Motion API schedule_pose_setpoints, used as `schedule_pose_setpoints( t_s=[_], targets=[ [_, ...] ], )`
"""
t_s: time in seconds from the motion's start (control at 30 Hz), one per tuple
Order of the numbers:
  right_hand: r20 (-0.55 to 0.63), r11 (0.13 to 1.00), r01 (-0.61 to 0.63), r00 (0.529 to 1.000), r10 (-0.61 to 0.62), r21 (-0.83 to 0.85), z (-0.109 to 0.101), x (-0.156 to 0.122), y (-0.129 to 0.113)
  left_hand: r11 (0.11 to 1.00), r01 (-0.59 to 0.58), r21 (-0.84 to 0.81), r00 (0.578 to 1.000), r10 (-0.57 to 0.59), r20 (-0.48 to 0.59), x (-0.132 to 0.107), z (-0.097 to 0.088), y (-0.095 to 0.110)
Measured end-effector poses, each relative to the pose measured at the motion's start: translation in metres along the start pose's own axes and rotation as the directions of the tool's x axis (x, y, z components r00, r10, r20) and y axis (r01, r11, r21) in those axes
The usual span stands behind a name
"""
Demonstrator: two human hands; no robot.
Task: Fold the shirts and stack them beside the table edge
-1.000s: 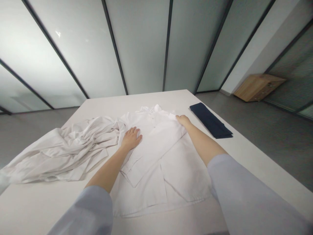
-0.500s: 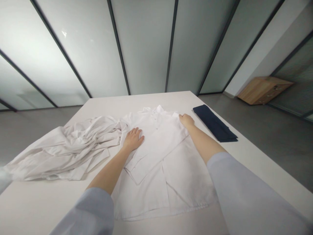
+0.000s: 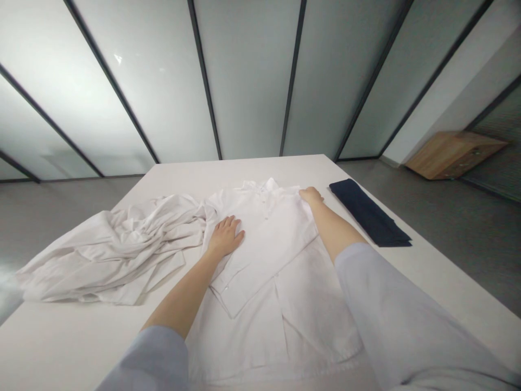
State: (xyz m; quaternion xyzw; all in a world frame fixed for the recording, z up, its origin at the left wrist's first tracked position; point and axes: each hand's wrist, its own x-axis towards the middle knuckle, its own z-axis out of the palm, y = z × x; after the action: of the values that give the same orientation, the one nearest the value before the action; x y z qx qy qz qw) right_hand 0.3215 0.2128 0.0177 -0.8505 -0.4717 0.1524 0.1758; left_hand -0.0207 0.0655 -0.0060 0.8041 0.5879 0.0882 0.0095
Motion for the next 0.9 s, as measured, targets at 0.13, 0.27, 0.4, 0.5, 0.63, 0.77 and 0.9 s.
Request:
schedule_pose_setpoints(
  t_s=[0.13,0.27,0.4,0.5,0.63,0.77,0.9],
  targets=[
    [0.008,1.0,-0.011,1.0,0.011,0.023,-0.002,0.008,-0.001,1.0,-0.004,0.002,1.0,0.004,-0.007,0.0,0.002,-0.001],
    [-0.013,0.999,0.03,0.999,-0.03,-0.016,-0.001,0.007,0.002,1.0,-0.007,-0.003,1.0,0.007,-0.013,-0.001,0.002,-0.001],
    [-0.083,0.98,0.143,0.984,-0.156,-0.142,-0.002,-0.001,0.006,1.0,0.001,0.0,1.0,-0.001,0.0,-0.001,0.001,-0.001],
    [-0.124,0.967,0.187,0.97,-0.21,-0.173,-0.008,-0.013,0.011,1.0,0.009,0.002,1.0,-0.009,0.009,0.003,0.002,0.0],
    [-0.084,0.872,0.404,0.893,-0.441,-0.277,-0.015,-0.049,0.027,1.0,-0.001,0.013,1.0,0.001,0.006,0.008,0.003,0.0],
    [0.057,0.767,0.546,0.825,-0.562,-0.339,-0.008,-0.102,0.055,1.0,-0.002,0.031,1.0,0.002,0.011,0.013,0.004,-0.002],
    [0.163,0.768,0.529,0.847,-0.506,-0.361,0.005,-0.14,0.077,1.0,-0.024,-0.016,1.0,0.024,0.005,0.014,0.0,-0.003]
  ],
)
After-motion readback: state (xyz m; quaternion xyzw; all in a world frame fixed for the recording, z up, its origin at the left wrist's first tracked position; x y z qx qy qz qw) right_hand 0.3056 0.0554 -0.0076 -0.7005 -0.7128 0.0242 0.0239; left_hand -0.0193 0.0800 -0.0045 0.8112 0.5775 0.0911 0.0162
